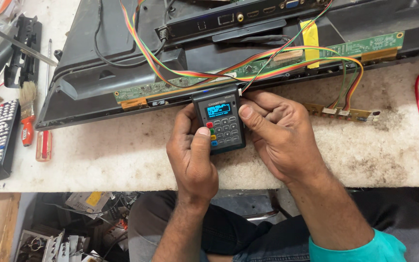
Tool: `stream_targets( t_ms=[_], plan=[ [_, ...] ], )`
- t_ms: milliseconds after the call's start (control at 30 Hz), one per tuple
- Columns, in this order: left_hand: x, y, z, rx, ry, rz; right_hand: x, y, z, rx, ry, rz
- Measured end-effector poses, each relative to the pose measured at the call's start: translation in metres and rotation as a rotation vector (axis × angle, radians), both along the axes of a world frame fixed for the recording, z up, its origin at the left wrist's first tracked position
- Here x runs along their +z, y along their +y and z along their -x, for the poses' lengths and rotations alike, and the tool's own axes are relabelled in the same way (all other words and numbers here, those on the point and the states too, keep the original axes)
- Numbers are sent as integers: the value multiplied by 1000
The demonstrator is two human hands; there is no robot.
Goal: The person holds a handheld LED strip tester connected by wires to the LED backlight bars inside a disassembled television lying face-down on a workbench. They press buttons on the tester and watch the strips light up in different colors, repositioning the tester and checking the display as the strips illuminate.
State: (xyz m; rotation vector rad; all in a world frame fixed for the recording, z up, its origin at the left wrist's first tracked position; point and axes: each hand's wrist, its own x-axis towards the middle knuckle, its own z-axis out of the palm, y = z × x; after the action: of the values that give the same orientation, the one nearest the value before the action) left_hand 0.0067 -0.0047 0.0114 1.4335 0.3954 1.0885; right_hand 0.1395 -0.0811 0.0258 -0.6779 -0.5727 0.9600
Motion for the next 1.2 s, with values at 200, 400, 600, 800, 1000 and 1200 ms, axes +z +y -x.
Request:
stream_targets(
  t_ms=[200,400,600,800,1000,1200],
  plan=[
    [1,1,1,3,19,-12,0,0,1,2,1,0],
    [2,0,2,8,17,-8,0,2,1,3,-1,-4],
    [1,0,1,0,1,2,1,0,1,7,9,-10],
    [0,0,1,1,-1,5,1,0,1,2,2,-5],
    [0,0,0,-2,-9,2,0,1,0,3,-1,-14],
    [1,0,1,3,10,-9,1,1,1,8,8,-4]
  ],
)
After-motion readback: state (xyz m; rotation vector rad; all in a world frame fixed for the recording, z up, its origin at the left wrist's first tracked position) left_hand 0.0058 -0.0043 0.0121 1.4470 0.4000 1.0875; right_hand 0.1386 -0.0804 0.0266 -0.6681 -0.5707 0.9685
